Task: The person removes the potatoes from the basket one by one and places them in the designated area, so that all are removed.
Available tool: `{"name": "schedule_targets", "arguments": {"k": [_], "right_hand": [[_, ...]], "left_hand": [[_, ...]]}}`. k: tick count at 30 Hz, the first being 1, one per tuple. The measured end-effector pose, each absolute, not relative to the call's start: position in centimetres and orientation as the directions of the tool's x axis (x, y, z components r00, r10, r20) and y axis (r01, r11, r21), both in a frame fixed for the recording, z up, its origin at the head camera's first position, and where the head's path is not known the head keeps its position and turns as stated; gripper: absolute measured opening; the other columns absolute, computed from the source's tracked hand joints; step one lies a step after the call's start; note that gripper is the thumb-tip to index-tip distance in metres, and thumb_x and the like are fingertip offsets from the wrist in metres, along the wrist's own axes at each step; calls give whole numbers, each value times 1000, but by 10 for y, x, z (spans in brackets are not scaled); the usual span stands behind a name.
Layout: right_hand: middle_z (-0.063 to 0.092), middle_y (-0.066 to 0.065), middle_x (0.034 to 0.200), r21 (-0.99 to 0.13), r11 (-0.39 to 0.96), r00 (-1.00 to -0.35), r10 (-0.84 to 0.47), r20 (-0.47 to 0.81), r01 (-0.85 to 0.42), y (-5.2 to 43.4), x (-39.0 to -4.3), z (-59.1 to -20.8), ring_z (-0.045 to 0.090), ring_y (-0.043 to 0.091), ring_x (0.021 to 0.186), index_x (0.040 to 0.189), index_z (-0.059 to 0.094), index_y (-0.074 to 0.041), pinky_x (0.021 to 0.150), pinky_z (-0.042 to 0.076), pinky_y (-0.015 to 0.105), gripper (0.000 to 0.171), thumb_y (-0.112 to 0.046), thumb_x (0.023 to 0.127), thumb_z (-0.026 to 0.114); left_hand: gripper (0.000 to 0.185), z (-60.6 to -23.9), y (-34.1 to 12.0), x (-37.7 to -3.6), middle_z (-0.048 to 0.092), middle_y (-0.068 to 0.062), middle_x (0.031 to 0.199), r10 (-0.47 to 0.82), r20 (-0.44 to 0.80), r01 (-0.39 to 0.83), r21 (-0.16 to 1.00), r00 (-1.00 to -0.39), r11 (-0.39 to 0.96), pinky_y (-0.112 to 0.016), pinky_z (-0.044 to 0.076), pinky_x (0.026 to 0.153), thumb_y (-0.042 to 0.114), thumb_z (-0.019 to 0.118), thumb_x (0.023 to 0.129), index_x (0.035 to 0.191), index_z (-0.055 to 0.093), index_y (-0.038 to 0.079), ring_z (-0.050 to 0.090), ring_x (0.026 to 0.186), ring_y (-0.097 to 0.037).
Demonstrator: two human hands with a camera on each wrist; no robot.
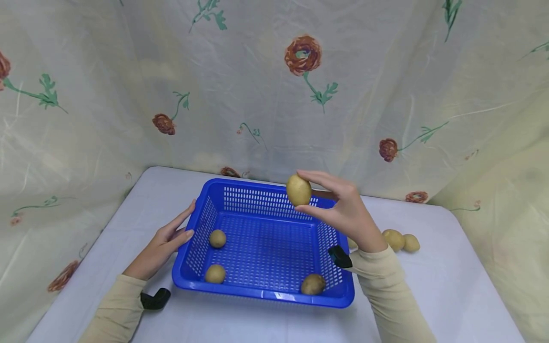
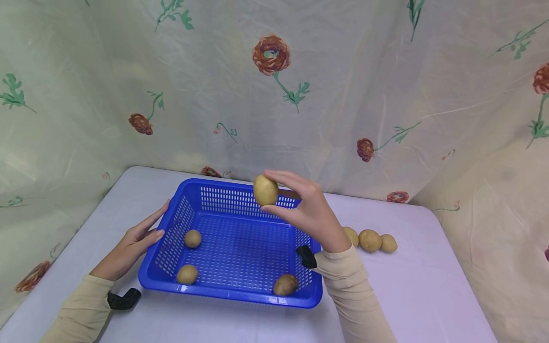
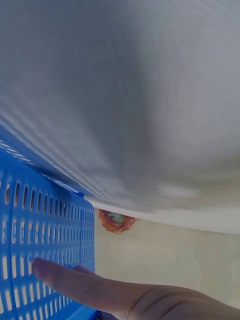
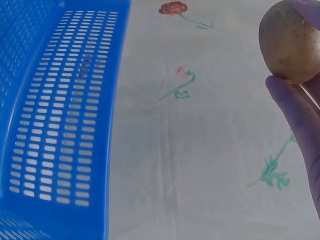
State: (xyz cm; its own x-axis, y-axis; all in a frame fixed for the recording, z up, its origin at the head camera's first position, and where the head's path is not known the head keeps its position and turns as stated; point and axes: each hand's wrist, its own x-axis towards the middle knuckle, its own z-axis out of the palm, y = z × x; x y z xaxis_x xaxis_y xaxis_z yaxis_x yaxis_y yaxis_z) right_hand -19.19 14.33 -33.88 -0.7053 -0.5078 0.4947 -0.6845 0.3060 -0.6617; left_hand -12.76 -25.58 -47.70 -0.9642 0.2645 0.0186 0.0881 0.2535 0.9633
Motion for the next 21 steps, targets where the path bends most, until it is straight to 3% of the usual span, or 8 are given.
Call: {"name": "schedule_targets", "arguments": {"k": [6,21], "right_hand": [[66,12,142,-649,315,-707,-476,523,-693,157,-185,-339,62,2,129,140,64,-8,91,61,26,71,5,75,88],[67,15,138,-607,379,-715,-392,578,-699,194,-168,-350,63,2,127,138,66,-7,90,59,20,77,15,67,89]], "left_hand": [[66,-476,-255,-127,7,-3,176,265,18,87,964,-964,252,-57,52,109,29,48,111,167,14,28,45,146,-45],[66,-477,-255,-126,7,-3,176,260,19,87,963,-965,256,-60,50,109,29,48,111,167,14,28,46,146,-45]]}}
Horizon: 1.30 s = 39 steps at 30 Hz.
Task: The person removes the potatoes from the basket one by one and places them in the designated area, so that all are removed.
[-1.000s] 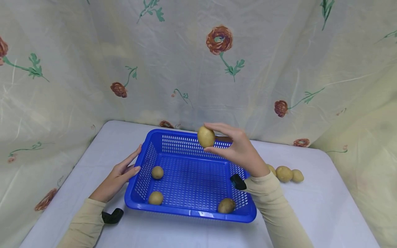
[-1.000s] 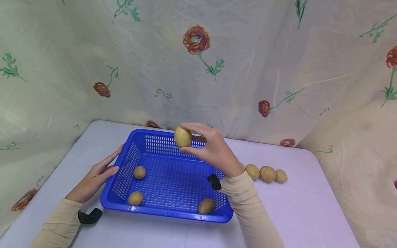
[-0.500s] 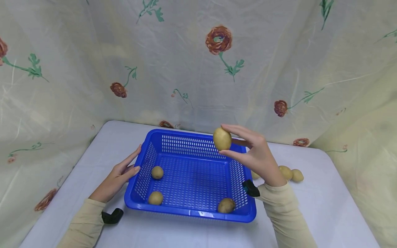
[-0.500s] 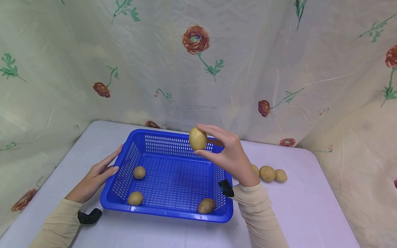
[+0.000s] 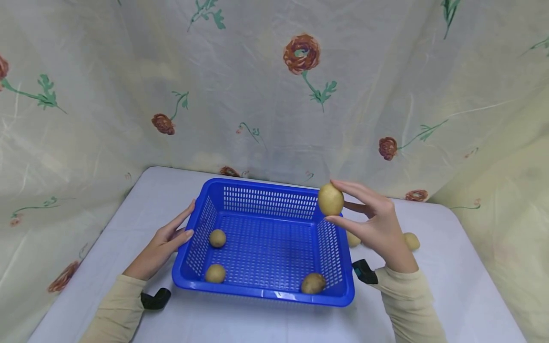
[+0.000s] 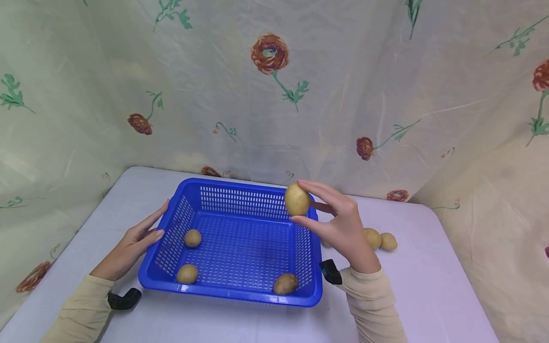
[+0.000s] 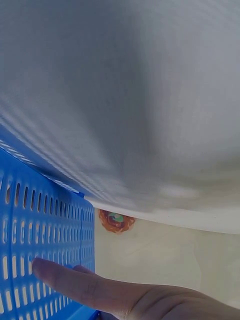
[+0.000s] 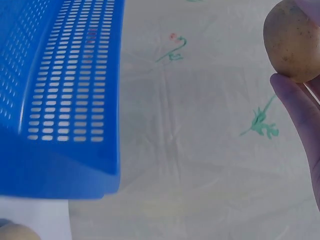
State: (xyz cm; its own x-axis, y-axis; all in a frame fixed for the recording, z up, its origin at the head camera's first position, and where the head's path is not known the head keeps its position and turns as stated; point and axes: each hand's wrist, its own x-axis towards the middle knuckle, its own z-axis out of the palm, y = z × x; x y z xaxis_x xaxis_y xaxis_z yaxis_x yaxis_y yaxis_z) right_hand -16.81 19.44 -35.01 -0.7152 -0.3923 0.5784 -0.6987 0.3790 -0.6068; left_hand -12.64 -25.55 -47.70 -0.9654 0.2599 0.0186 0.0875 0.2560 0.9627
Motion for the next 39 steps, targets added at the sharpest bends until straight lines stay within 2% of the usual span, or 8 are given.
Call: {"name": "schedule_targets", "arguments": {"k": [8,19,26,31,33,39], "right_hand": [[68,16,137,-620,419,-749,-359,558,-663,210,-162,-360,64,2,126,138,66,-7,88,60,19,79,17,65,89],[68,14,137,-640,468,-790,-292,539,-609,228,-155,-373,63,0,126,137,67,-8,85,59,17,80,16,64,90],[68,13,136,-663,462,-805,-260,533,-588,243,-153,-387,63,1,125,133,68,-3,85,60,17,75,20,64,87],[68,-2,136,-680,504,-842,-230,488,-532,253,-152,-401,63,-3,123,134,69,-6,84,59,16,72,16,68,88],[67,-4,136,-689,516,-856,-216,470,-509,257,-151,-406,62,-4,123,133,69,-6,85,58,15,70,15,69,88],[67,13,135,-698,575,-900,-196,390,-427,266,-148,-422,56,-12,122,135,68,-11,88,55,10,66,4,74,89]], "left_hand": [[65,-478,-257,-126,7,-2,176,267,15,85,964,-964,253,-54,53,107,29,48,111,167,14,31,46,145,-44],[65,-479,-257,-127,7,-2,176,264,10,80,963,-965,257,-59,51,109,30,48,111,167,15,32,46,146,-45],[65,-480,-258,-128,7,-1,176,265,13,84,963,-964,258,-59,50,109,30,48,111,167,15,33,47,145,-44],[65,-480,-258,-128,7,0,176,266,15,85,963,-964,255,-61,48,110,30,48,111,167,15,32,46,146,-44],[65,-480,-258,-129,7,0,176,264,13,83,963,-965,255,-62,47,111,30,48,111,167,15,31,46,146,-45],[65,-480,-258,-128,7,0,176,256,10,78,964,-967,256,-63,45,112,30,48,111,167,16,30,45,146,-45]]}}
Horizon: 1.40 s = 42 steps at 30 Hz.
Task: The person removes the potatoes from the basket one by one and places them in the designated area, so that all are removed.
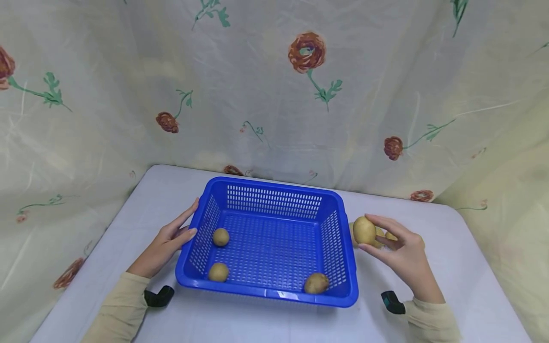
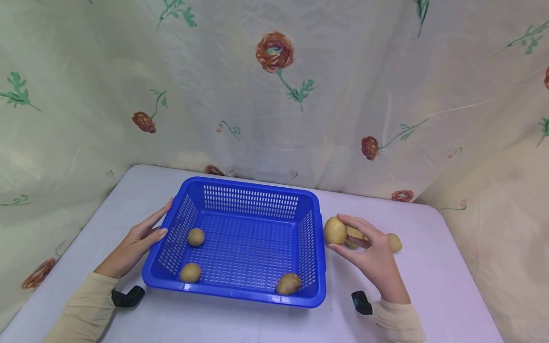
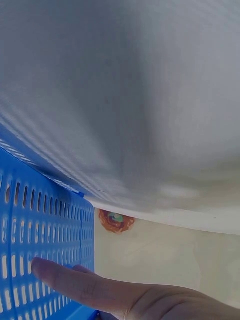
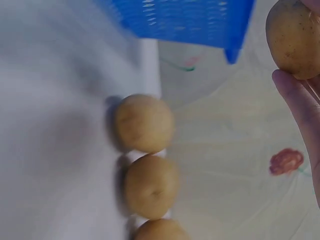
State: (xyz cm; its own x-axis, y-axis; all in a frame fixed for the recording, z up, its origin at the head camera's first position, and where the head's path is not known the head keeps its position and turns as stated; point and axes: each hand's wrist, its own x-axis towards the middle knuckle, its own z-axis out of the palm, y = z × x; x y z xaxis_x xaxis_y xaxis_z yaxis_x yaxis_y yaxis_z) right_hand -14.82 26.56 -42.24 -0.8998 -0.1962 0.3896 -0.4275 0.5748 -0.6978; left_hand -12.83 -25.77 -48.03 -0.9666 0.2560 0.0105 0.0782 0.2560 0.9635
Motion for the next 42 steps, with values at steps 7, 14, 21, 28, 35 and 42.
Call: {"name": "schedule_targets", "arguments": {"k": [7,14,21,28,35,42], "right_hand": [[66,18,138,-697,613,-928,-228,294,-371,277,-150,-448,50,-18,119,138,66,-10,88,55,9,63,-5,79,88],[68,20,132,-652,650,-921,-265,286,-390,284,-149,-463,50,-22,114,133,68,-4,83,59,13,62,-2,75,91],[72,17,127,-615,661,-902,-308,302,-431,287,-147,-472,54,-19,112,130,69,-3,82,62,21,63,-1,71,93],[72,20,127,-585,680,-896,-318,308,-442,291,-145,-482,43,-25,119,127,69,0,81,63,27,64,1,68,94],[72,19,126,-557,705,-898,-331,290,-440,292,-145,-485,58,-6,120,125,70,2,81,64,32,63,3,67,93],[71,21,127,-548,743,-922,-341,187,-385,291,-146,-482,67,42,119,127,68,3,84,64,40,62,1,70,92]], "left_hand": [[65,-479,-258,-128,7,0,176,258,8,75,965,-966,252,-60,48,111,30,48,111,167,15,31,46,146,-44],[65,-479,-257,-128,7,0,176,257,4,71,965,-966,252,-60,48,111,30,48,111,167,15,31,45,146,-44],[65,-477,-259,-127,7,1,176,266,9,75,968,-964,239,-49,53,109,29,48,111,167,15,32,46,146,-42],[65,-478,-259,-127,7,2,176,273,11,78,969,-962,235,-41,56,107,29,48,111,167,15,33,47,145,-42],[64,-479,-259,-127,7,2,176,268,10,78,966,-963,247,-47,53,109,29,48,111,166,15,34,46,146,-41],[65,-479,-259,-127,7,1,176,266,7,76,966,-964,249,-42,55,108,29,48,111,166,15,33,47,145,-41]]}}
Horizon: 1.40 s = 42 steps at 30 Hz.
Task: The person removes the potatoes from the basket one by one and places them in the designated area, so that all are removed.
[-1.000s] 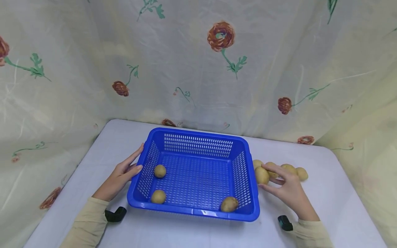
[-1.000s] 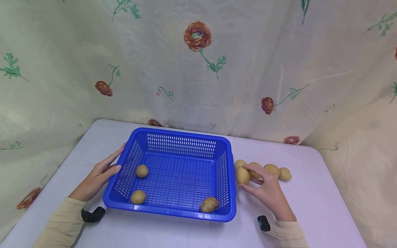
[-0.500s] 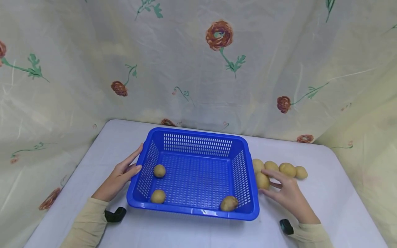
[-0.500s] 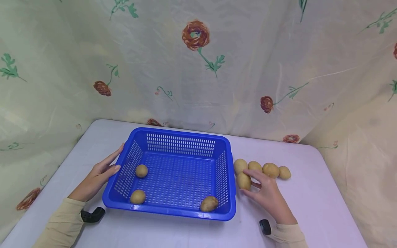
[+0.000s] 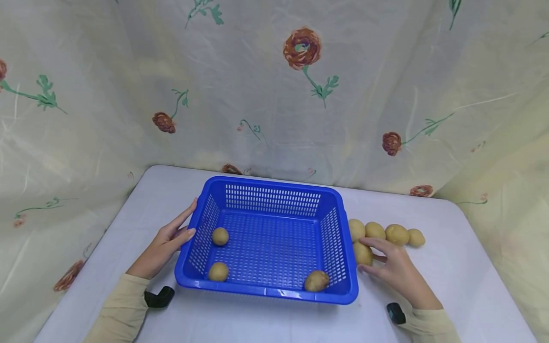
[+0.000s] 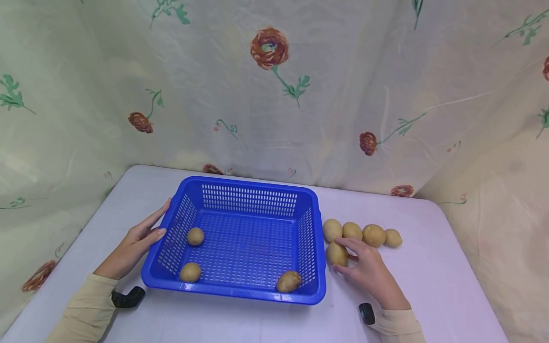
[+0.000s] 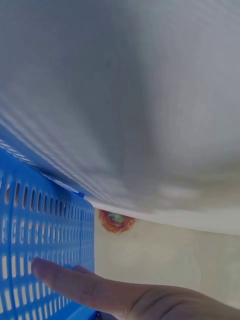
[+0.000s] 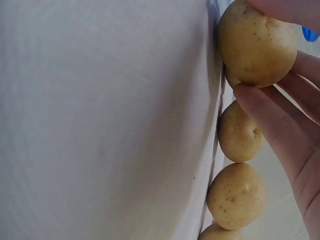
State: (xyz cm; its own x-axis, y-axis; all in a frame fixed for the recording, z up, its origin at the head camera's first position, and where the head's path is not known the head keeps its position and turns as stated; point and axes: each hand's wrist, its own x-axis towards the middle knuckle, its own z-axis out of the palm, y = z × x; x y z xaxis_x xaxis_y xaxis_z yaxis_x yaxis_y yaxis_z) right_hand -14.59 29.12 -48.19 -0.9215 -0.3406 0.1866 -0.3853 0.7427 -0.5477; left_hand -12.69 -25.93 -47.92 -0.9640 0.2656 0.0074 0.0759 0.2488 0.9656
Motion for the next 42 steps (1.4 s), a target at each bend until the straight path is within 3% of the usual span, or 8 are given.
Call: {"name": "schedule_targets", "arguments": {"k": [29,42], "right_hand": [[68,19,130,-519,794,-945,-313,99,-317,285,-147,-475,64,42,123,128,69,-4,88,63,44,57,-9,76,92],[68,18,130,-511,802,-948,-306,91,-308,284,-148,-476,64,41,123,128,68,-3,90,62,44,57,-8,76,91]], "left_hand": [[65,-480,-259,-127,8,0,176,263,11,79,964,-965,252,-60,49,110,30,48,111,166,15,33,47,145,-43],[65,-479,-259,-127,8,-1,176,268,17,87,964,-963,251,-60,48,110,29,47,111,167,15,32,47,145,-43]]}}
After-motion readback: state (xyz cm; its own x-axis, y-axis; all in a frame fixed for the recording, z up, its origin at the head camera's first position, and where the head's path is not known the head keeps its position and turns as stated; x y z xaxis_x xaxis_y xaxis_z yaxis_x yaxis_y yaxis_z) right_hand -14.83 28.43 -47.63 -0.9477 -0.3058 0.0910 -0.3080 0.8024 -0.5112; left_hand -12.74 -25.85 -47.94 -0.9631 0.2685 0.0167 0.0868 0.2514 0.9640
